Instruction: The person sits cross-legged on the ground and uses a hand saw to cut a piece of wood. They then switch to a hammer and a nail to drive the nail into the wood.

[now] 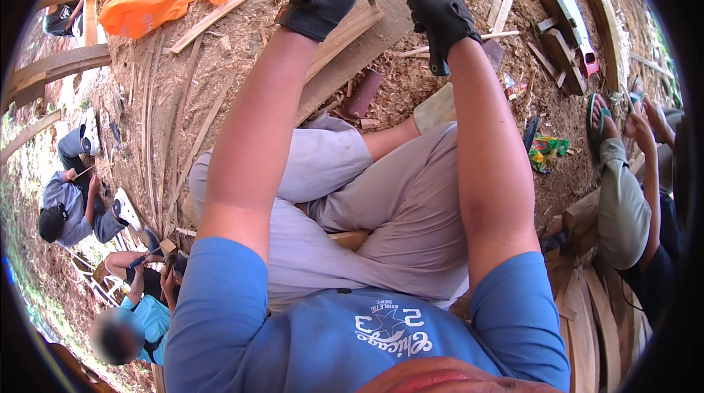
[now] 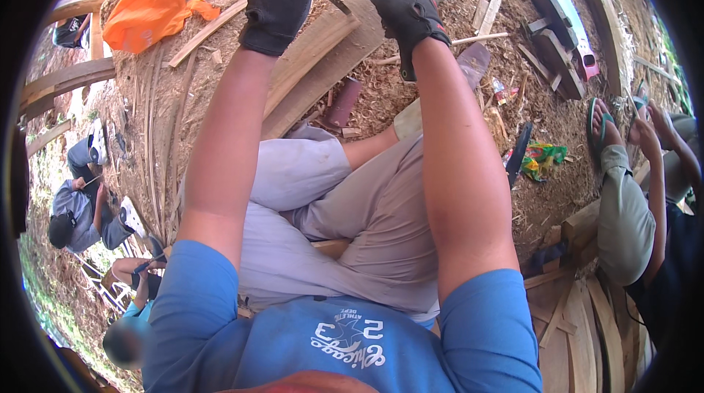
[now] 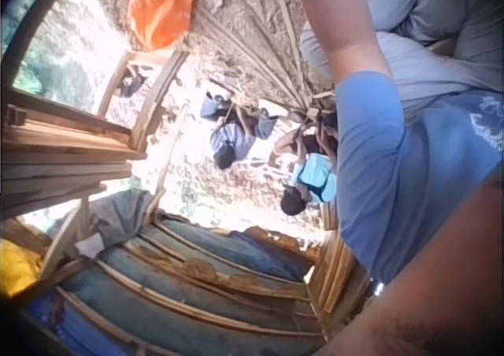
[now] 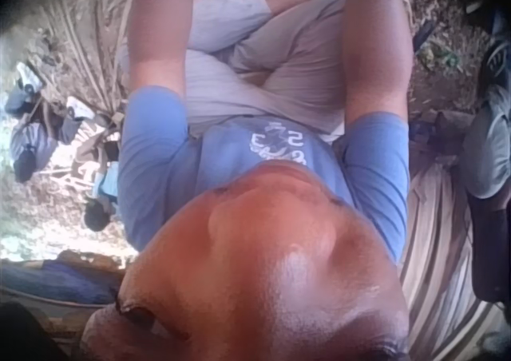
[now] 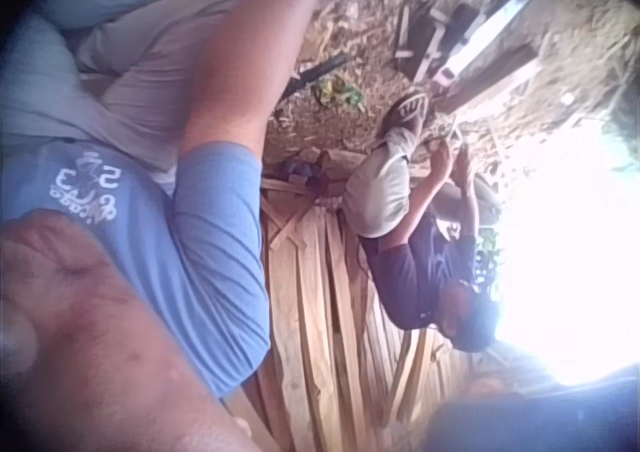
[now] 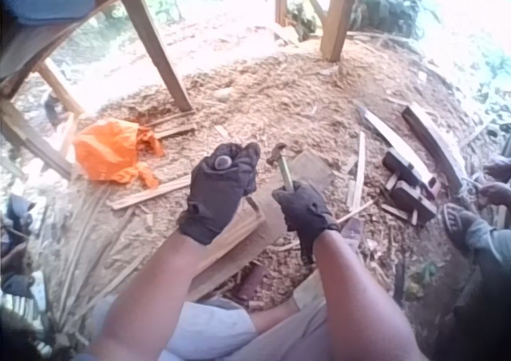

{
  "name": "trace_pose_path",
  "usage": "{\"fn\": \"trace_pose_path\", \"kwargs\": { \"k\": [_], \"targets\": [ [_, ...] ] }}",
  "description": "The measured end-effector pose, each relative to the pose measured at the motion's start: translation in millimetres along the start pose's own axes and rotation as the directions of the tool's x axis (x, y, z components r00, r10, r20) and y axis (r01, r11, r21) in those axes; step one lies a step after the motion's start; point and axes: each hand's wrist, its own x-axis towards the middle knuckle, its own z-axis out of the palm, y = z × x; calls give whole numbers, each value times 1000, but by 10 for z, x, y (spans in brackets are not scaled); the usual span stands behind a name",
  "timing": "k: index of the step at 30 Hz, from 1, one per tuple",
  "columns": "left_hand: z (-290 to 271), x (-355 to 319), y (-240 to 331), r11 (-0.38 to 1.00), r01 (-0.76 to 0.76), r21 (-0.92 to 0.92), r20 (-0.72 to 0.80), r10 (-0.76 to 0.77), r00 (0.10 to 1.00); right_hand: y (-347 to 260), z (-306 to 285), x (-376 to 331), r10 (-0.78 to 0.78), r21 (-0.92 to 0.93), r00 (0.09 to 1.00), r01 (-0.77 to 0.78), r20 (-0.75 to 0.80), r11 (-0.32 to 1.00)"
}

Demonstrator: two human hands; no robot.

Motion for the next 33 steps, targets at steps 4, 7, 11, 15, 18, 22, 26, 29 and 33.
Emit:
{"fn": "trace_pose_path", "kwargs": {
  "k": [4, 7, 11, 15, 18, 22, 26, 29, 33],
  "targets": [
    [60, -16, 141, 983, 60, 176, -50, -52, 997, 84, -2, 71, -27, -23, 999, 27, -23, 999],
    [39, 12, 96, 989, 39, 145, -47, -32, 998, 108, -30, -69, -67, 128, 996, 73, -54, 989],
    [-36, 65, -59, 890, 3, 455, -30, 11, 999, -93, -261, -754, -107, 270, 994, 101, 4, 958],
    [65, -10, 9, 900, -65, 432, -10, 77, 997, -347, -717, -1317, 60, 49, 990, -67, 125, 997],
    [2, -40, 129, 878, -103, 467, 74, 78, 994, -721, -912, -1660, 0, -60, 996, 6, 95, 998],
    [-76, 94, -66, 739, -311, 598, 204, 235, 950, -1321, -888, -2160, -260, 47, 966, 260, -6, 964],
    [-36, 99, -165, 909, 15, 417, 118, -70, 991, -1095, -872, -2016, -554, -510, 833, 472, -10, 719],
    [-80, 189, -473, 939, -179, 294, 93, 158, 983, -1058, -822, -1997, -561, -541, 825, 505, 72, 672],
    [-91, 204, -343, 476, -532, 700, 323, 453, 831, -1295, -737, -2113, -676, -548, 734, 540, -66, 639]
  ]
}}
